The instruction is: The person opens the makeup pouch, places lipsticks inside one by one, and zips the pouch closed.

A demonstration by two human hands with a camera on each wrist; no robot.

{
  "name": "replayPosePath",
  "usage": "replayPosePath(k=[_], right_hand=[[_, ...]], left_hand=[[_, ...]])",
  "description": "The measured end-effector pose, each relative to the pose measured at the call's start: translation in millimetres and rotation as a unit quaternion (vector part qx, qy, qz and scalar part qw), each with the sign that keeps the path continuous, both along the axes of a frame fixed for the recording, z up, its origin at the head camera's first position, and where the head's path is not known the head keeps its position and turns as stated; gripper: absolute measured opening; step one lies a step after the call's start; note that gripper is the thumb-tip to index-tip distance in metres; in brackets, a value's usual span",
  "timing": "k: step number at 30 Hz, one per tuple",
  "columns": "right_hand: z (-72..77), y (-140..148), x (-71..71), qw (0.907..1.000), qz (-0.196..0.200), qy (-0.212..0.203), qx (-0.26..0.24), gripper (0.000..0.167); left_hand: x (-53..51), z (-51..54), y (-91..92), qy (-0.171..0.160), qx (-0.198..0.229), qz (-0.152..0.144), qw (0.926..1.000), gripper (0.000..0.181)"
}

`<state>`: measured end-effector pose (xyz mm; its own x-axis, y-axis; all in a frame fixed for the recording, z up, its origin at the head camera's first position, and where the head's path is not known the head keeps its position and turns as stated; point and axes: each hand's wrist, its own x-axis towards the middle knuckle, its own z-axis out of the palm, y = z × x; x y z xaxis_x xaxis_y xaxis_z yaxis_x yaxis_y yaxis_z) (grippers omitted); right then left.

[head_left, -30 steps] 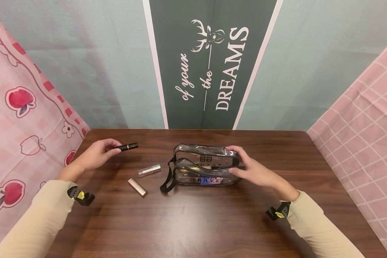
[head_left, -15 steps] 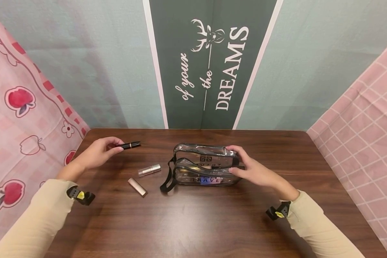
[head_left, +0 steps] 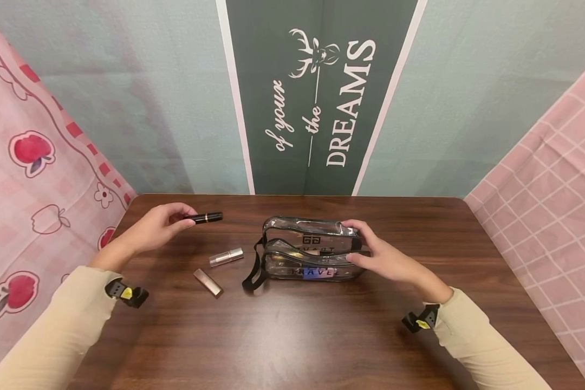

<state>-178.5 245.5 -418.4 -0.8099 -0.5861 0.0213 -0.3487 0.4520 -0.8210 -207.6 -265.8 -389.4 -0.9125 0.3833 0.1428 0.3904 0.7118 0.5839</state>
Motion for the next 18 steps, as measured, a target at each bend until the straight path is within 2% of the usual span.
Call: replayPosePath(k=[9, 18], right_hand=[[0.7, 0.0, 0.5, 1.0, 0.001, 0.001, 0.002, 0.067], [0.1, 0.5, -0.1, 1.0, 0.001, 0.001, 0.001, 0.067]], left_hand=[[1.0, 10.1, 19.9, -0.001, 0.028, -0.014, 0.9995, 0.013], [1.2, 18.5, 41.4, -0.006, 0.037, -0.027, 0.9989, 0.013]])
